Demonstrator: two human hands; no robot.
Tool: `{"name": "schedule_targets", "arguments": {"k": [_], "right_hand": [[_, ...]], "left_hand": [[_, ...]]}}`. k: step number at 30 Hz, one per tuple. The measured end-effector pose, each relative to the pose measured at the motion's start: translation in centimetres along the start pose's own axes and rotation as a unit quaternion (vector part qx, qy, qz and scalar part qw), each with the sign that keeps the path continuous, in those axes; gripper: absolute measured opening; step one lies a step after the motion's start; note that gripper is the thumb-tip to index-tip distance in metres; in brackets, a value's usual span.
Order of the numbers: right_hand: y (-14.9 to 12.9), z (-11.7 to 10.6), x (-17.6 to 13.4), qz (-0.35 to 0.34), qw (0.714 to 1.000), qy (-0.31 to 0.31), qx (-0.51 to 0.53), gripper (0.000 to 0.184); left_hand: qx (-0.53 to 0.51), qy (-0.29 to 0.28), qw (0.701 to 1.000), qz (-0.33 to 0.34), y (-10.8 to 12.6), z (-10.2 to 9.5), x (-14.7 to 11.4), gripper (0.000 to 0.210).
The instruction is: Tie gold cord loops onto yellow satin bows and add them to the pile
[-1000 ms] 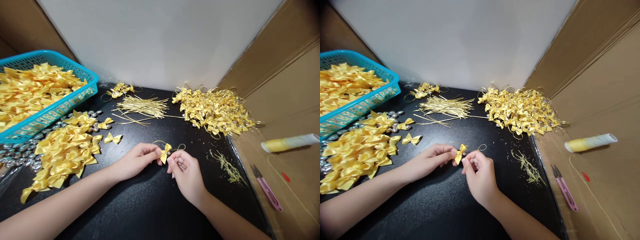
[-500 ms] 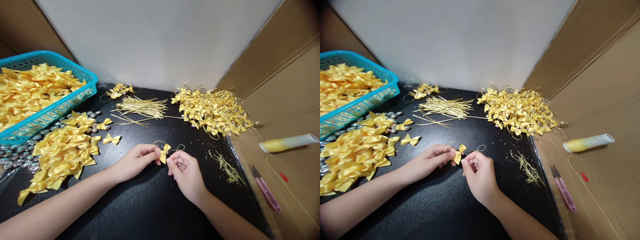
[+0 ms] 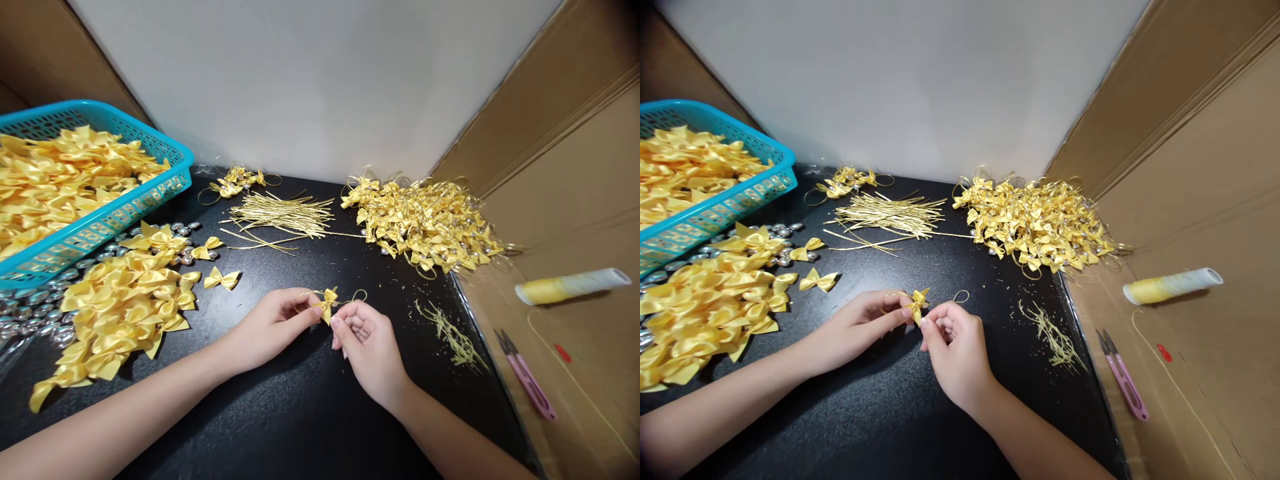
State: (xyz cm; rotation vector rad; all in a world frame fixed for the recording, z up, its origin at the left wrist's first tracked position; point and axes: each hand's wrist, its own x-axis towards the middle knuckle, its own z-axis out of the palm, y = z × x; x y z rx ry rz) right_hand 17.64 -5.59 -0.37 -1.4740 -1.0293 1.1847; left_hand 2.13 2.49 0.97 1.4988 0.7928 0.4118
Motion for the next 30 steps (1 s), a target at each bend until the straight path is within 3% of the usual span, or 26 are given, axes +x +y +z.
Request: {"name": "schedule_targets", "arguments": {"k": [3,7,12,16,23,30], "right_hand": [[-0.05,0.00,0.08,-0.006,1.000,-0.001,0.006,0.016],[-0.07,0.01,0.19,-0.007,1.000,0.000,0.013,0.016],[-0.04,0.06,0.20,-0.008,1.000,0.003,0.017,0.018],[-0.10,0.09,0.24,-0.011,1.000,0.001,0.016,0.019],[0.09,0.05,0.24,-0.012,1.000,0.003,0.014,0.017],[0.43,-0.01,0.26,-0.011,1.000,0.010,0.009,0.017]], "left_hand": [[0.033,0.014,0.999,0.014,-0.20,0.32,-0.23,0.024],[0.086,0.073,0.993,0.026,-0.33,0.66,-0.62,0.025],[0.165,0.154,0.965,0.137,-0.28,0.78,-0.81,0.014],[0.206,0.169,0.946,0.186,-0.01,0.69,-0.71,0.006],[0.170,0.170,0.964,0.118,-0.25,0.85,-0.73,0.010],[-0.069,0.175,0.982,-0.011,-0.35,1.00,-0.32,0.016]]}}
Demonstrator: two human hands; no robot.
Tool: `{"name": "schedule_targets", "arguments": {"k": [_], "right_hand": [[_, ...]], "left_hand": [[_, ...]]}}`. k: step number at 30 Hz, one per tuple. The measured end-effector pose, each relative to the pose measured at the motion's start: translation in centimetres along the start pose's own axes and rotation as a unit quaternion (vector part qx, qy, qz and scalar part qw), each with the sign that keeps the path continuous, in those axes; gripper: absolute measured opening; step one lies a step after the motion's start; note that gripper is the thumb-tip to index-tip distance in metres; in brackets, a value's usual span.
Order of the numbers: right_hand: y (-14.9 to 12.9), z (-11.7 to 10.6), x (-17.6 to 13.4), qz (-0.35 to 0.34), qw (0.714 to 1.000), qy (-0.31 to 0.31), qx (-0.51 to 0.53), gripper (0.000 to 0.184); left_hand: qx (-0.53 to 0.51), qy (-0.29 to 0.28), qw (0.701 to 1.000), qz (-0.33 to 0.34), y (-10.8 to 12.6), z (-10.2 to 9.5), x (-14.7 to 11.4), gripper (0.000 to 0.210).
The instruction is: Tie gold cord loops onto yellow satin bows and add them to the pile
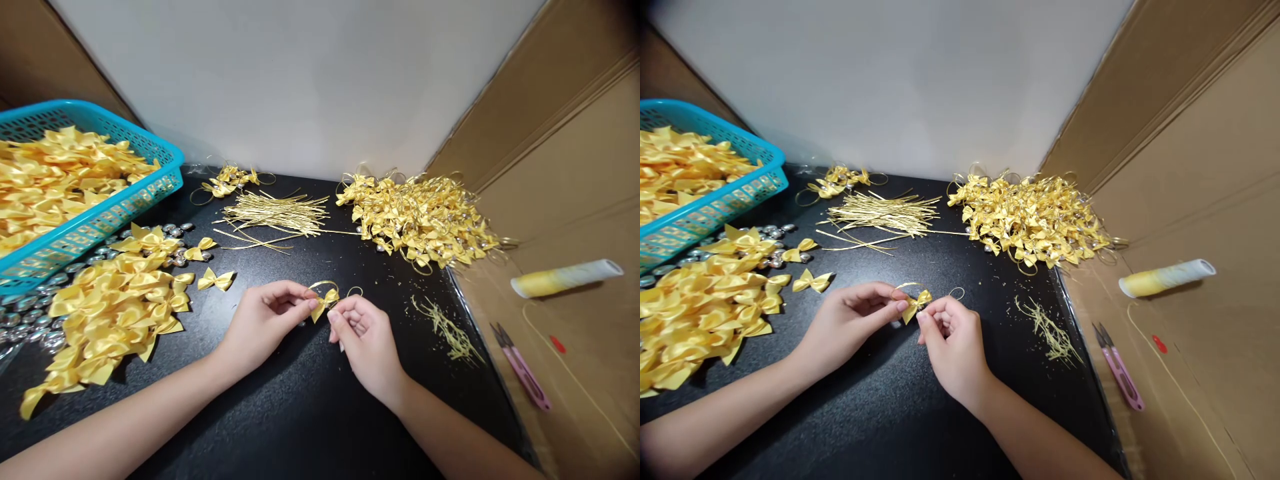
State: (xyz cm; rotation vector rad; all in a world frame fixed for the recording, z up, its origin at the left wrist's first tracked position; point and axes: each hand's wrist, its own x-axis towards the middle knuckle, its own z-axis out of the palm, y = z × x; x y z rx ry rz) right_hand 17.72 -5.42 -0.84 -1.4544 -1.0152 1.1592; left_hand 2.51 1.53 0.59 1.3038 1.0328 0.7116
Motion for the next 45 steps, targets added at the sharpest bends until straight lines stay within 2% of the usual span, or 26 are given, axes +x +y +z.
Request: {"name": "schedule_targets", "arguments": {"k": [5,10,33,41,45], "right_hand": [[-0.2,0.0,-0.1,0.006,1.000,0.001,-0.007,0.016],[-0.4,0.0,-0.1,0.001,1.000,0.010,-0.009,0.018],[-0.5,0.1,-0.1,0.008,1.000,0.007,-0.007,0.016],[-0.3,-0.1,-0.2,-0.005,1.000,0.006,0.004,0.015],[-0.3,-0.1,0.0,-0.008,1.000,0.008,0.009,0.015]], "left_hand": [[-0.138,-0.006,0.986,-0.090,-0.2,0.1,0.4,0.022],[-0.191,0.000,0.973,-0.127,-0.4,0.1,0.3,0.025],[-0.228,-0.014,0.965,-0.130,-0.9,-0.1,0.5,0.020],[-0.196,-0.033,0.973,-0.116,-0.9,-0.1,0.5,0.020],[-0.138,-0.032,0.987,-0.069,-0.7,0.0,0.1,0.018]]}}
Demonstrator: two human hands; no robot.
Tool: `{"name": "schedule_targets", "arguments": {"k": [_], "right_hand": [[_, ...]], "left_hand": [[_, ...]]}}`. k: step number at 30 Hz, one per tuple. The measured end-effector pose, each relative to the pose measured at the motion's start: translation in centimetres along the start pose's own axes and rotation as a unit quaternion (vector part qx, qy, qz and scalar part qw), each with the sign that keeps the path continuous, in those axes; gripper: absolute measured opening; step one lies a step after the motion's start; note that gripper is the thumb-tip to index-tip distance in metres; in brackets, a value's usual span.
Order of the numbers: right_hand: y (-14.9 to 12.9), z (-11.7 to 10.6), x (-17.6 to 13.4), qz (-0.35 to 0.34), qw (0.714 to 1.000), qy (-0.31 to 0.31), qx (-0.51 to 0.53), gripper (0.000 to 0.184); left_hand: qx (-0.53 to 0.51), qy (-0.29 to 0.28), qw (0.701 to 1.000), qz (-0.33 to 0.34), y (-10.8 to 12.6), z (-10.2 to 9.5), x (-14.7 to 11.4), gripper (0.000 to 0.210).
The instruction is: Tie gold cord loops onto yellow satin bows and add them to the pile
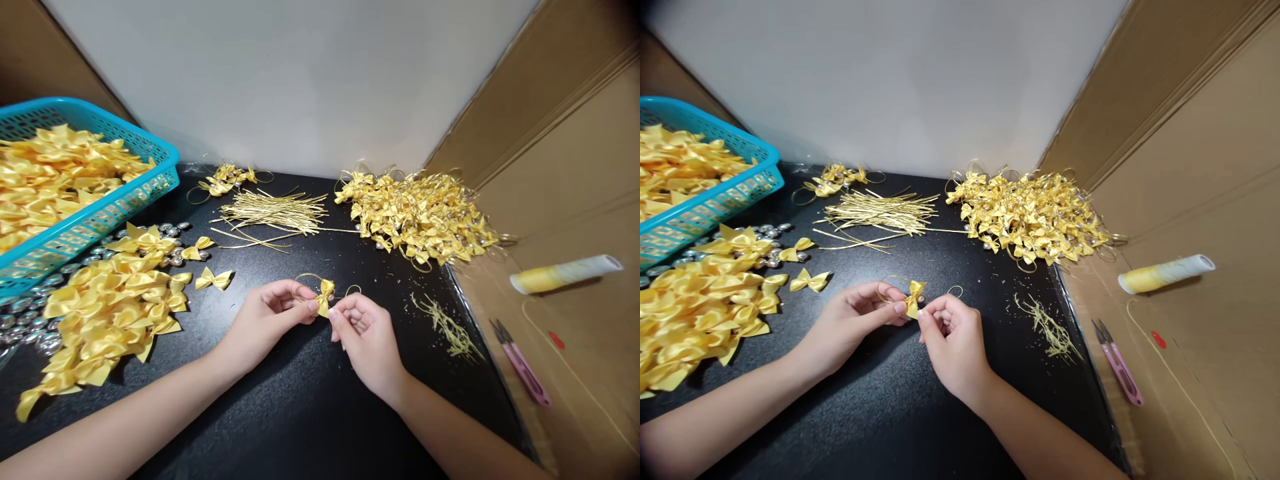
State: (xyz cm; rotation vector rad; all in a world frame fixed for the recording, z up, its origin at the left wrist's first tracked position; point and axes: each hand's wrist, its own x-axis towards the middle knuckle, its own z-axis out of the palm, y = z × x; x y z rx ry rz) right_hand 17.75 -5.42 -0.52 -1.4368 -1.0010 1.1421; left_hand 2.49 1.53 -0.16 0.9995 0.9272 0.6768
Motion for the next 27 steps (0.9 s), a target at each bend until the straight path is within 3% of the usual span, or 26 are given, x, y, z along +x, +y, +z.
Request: {"name": "schedule_targets", "arguments": {"k": [6,20,27], "right_hand": [[0.15,0.02,0.00,0.007,1.000,-0.004,0.000,0.015],[0.03,0.12,-0.03,0.003,1.000,-0.008,-0.018,0.015],[0.05,0.02,-0.35,-0.017,0.998,0.002,-0.060,0.016]], "left_hand": [[0.045,0.003,0.998,0.043,0.01,0.25,-0.13,0.016],[0.086,0.044,0.995,0.036,0.16,0.52,-0.32,0.018],[0.104,0.056,0.991,0.066,-0.41,0.62,-0.59,0.013]]}}
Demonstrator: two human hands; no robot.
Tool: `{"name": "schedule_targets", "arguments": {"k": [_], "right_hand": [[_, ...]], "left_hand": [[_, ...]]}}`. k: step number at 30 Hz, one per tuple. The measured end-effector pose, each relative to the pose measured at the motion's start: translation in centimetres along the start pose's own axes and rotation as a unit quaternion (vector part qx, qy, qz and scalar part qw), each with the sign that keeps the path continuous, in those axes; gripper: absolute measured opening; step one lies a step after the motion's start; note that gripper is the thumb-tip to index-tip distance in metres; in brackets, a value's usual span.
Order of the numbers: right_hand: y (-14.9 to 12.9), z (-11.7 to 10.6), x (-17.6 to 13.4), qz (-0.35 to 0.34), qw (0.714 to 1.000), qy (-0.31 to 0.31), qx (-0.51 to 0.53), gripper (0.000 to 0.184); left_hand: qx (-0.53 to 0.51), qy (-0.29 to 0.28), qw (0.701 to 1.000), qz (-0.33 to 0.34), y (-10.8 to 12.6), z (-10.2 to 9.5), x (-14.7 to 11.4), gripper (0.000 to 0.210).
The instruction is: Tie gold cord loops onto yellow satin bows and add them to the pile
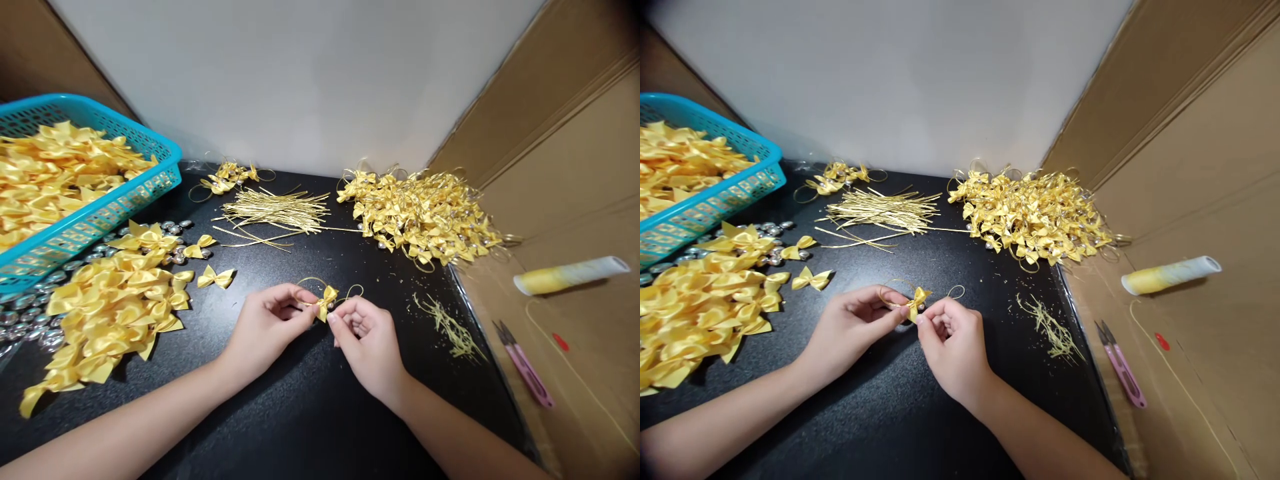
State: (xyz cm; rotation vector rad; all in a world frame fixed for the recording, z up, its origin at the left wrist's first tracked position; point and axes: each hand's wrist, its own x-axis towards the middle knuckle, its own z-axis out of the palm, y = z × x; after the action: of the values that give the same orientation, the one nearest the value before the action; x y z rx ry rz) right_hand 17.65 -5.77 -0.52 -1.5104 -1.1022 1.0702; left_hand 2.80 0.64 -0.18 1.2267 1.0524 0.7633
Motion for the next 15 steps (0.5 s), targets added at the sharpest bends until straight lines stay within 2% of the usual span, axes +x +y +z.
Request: {"name": "schedule_targets", "arguments": {"k": [8,15], "right_hand": [[0.23,0.08,0.16,0.007,1.000,0.000,-0.005,0.016],[0.16,0.18,0.13,0.008,1.000,0.004,-0.008,0.017]], "left_hand": [[0.024,0.021,0.999,0.032,-0.13,0.00,-0.21,0.011],[0.015,0.019,1.000,0.015,0.36,0.24,-0.33,0.012]]}}
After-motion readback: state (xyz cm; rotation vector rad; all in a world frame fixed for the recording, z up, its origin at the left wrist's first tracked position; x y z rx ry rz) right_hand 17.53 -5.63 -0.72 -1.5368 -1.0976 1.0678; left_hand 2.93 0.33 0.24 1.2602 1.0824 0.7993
